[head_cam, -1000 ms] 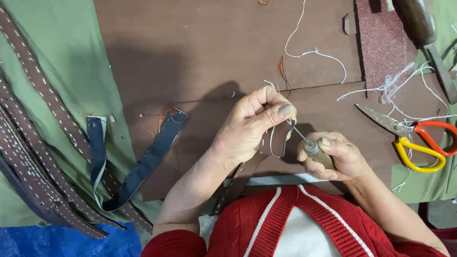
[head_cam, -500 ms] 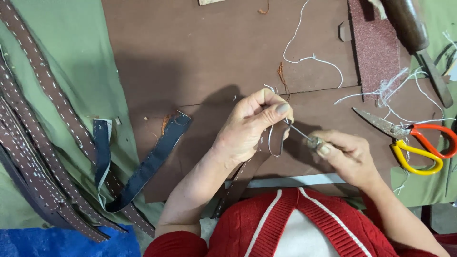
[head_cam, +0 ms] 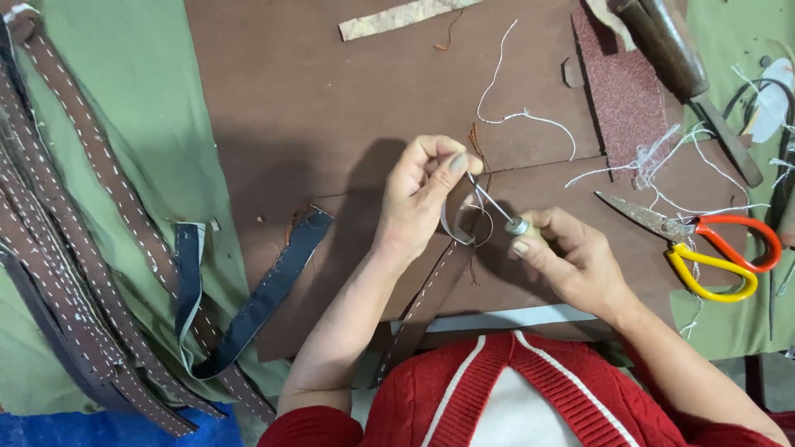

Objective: Using an awl and scissors to trim and finish leather straps or labels at a workbench.

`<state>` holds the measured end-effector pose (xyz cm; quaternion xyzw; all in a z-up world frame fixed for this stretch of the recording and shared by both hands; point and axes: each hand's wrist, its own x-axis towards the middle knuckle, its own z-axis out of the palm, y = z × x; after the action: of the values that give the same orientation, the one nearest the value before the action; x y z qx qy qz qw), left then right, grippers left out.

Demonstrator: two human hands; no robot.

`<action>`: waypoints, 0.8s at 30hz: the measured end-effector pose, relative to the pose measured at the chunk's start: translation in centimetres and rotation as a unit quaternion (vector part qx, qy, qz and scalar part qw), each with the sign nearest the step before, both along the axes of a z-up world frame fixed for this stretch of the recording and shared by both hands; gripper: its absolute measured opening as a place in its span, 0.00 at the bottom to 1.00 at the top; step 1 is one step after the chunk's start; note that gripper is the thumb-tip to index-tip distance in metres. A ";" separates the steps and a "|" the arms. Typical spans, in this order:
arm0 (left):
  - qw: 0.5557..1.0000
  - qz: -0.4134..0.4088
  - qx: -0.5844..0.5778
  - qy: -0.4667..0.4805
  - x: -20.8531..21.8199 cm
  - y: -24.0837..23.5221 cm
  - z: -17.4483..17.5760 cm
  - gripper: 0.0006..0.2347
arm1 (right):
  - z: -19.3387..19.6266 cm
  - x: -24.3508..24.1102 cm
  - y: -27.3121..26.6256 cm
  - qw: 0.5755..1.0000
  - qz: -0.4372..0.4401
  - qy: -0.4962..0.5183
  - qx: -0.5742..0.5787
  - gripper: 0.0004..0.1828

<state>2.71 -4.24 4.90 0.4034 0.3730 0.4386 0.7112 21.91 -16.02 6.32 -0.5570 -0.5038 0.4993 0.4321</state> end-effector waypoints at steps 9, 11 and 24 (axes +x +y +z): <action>0.961 0.068 0.202 0.175 0.9 -1.0 -0.4 0.15 | -2.2 0.1 -0.2 0.965 -0.116 -0.226 0.067 0.18; 0.955 0.082 0.222 0.181 0.8 -0.8 -0.5 0.12 | -2.4 -0.6 -0.3 0.952 -0.120 -0.273 0.067 0.20; 0.973 0.177 0.091 0.117 0.0 1.0 -2.7 0.07 | -1.9 -0.6 -0.2 0.900 -0.033 0.381 -0.209 0.12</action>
<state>2.75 -3.23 2.18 0.4423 0.4774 0.5398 0.5340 21.28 -16.19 4.38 -0.4176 -0.1663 0.7528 0.4809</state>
